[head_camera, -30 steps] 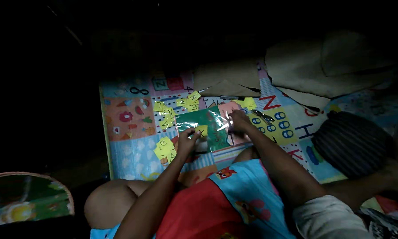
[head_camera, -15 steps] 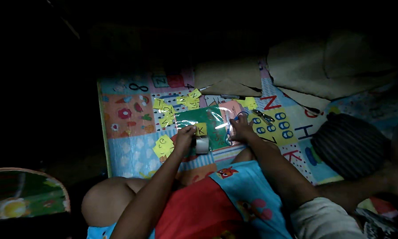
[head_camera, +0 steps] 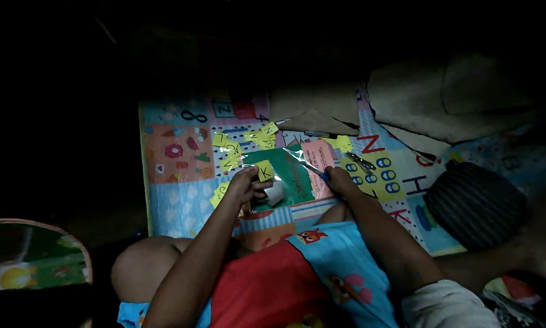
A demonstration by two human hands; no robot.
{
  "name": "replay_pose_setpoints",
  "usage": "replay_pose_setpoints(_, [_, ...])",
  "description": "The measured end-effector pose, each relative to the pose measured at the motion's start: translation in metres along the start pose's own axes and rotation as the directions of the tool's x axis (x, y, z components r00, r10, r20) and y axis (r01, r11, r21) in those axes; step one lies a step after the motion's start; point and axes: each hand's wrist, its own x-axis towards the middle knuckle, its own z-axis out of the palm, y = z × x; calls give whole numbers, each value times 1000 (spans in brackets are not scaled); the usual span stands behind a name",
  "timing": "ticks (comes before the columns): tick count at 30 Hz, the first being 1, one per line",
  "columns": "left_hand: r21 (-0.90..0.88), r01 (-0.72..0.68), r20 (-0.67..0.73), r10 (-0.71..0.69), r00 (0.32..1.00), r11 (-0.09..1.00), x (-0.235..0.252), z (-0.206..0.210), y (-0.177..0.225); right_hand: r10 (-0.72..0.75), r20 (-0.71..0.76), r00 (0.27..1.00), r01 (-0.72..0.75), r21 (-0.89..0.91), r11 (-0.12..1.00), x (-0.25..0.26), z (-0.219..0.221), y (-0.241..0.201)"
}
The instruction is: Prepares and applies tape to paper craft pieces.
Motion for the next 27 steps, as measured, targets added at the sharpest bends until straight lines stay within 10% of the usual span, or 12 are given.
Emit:
replay_pose_setpoints(18, [14, -47, 158, 44, 986, 999, 5, -3, -5, -161, 114, 980, 138, 187, 973, -27, -30, 3])
replay_pose_setpoints(27, [72, -147, 234, 126, 964, 987, -2, 5, -10, -319, 121, 940, 83, 826, 557, -44, 25, -84])
